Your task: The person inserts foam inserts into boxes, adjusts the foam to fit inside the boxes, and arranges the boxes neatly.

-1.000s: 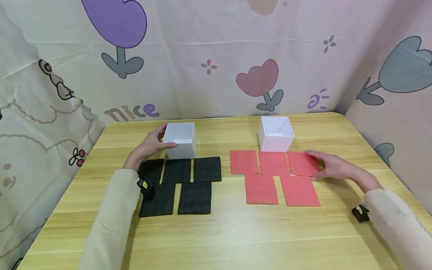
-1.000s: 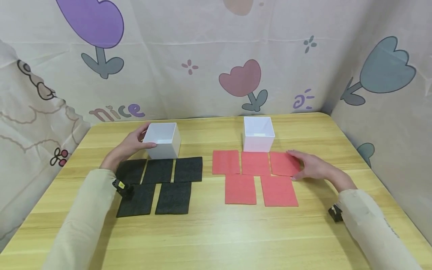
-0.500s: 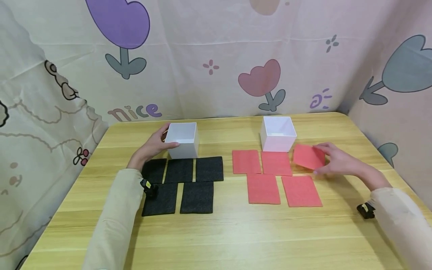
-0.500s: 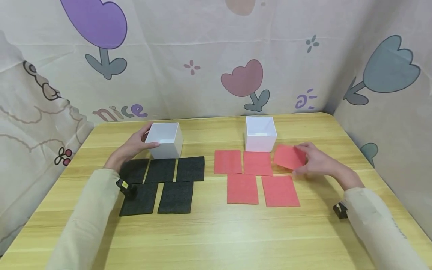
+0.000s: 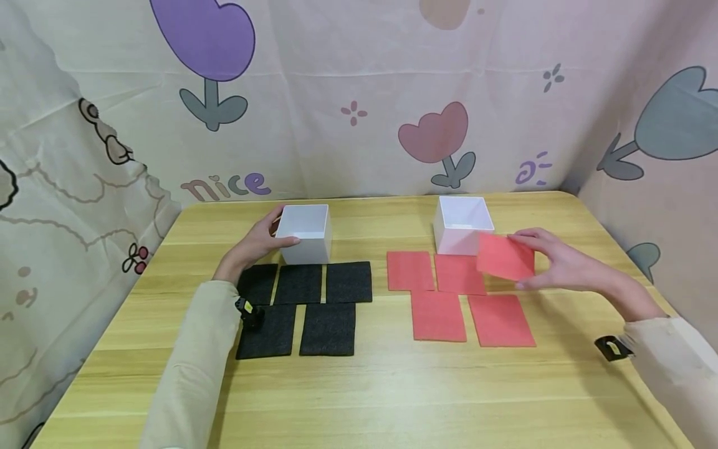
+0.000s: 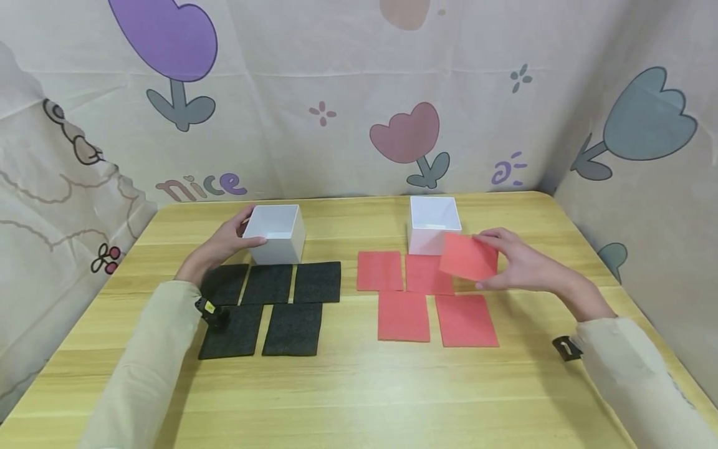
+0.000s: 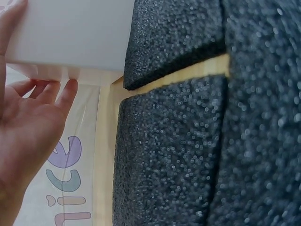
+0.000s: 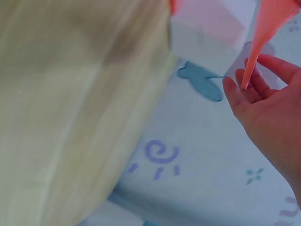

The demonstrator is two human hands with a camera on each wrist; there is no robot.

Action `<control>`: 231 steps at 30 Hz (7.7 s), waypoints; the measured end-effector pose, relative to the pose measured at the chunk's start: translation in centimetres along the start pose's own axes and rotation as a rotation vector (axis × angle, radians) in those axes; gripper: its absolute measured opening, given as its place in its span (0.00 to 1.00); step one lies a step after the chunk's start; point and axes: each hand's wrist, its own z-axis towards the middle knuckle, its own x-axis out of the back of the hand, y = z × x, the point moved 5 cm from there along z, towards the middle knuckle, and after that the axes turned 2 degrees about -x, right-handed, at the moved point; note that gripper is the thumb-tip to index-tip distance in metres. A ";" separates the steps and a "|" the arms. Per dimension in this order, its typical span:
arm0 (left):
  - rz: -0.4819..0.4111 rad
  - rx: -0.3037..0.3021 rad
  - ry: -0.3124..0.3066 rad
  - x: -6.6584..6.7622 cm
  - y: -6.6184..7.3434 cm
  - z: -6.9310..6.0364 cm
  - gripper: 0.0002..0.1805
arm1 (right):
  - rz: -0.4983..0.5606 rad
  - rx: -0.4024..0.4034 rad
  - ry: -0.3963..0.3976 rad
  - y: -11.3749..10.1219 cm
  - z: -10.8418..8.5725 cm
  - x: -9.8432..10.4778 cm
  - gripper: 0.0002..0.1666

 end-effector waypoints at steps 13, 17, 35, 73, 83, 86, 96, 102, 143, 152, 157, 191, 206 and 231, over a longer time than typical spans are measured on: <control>0.000 -0.008 -0.005 -0.1 1.0 -0.5 0.53 | -0.004 0.092 -0.041 -4.5 3.6 0.0 0.51; 0.012 -0.026 0.006 0.3 -0.6 0.3 0.53 | -0.009 0.090 -0.054 -5.6 5.4 -0.6 0.52; 0.050 -0.022 0.029 0.3 -1.4 0.6 0.54 | -0.020 0.198 -0.075 -9.9 11.8 -2.8 0.52; 0.051 -0.062 0.016 0.6 -0.3 0.4 0.51 | -0.043 0.271 -0.187 -20.6 23.2 -10.5 0.46; -0.005 -0.100 0.002 0.4 -1.0 1.1 0.49 | 0.000 0.270 -0.185 -21.8 24.3 -11.9 0.44; -0.017 -0.102 -0.002 0.4 -1.1 1.2 0.49 | 0.015 0.263 -0.190 -21.8 24.7 -12.3 0.44; -0.020 -0.049 -0.001 0.5 -1.4 1.2 0.52 | -0.005 0.237 -0.206 -21.8 25.0 -13.2 0.46; 0.000 -0.044 -0.006 0.4 -1.4 1.0 0.53 | -0.044 0.240 -0.204 -21.8 25.1 -13.4 0.46; -0.070 -0.085 -0.034 0.4 -1.7 0.6 0.53 | -0.485 0.238 -0.271 -21.5 24.8 -15.4 0.43; -0.050 -0.092 -0.026 0.5 -1.9 0.7 0.53 | -0.658 0.263 -0.214 -22.0 24.5 -15.7 0.48; -0.043 -0.075 -0.021 0.5 -2.0 0.7 0.53 | -0.785 0.447 -0.105 -23.7 23.2 -16.1 0.46; -0.063 -0.070 -0.027 0.4 -2.0 0.6 0.52 | -0.690 0.451 -0.156 -25.0 23.4 -16.9 0.48; -0.090 -0.050 -0.069 1.0 -1.5 0.4 0.52 | -0.717 0.443 -0.160 -25.0 24.1 -17.3 0.48; -0.035 -0.033 -0.099 1.0 -1.3 0.6 0.54 | -0.713 0.443 -0.188 -25.0 23.7 -16.9 0.48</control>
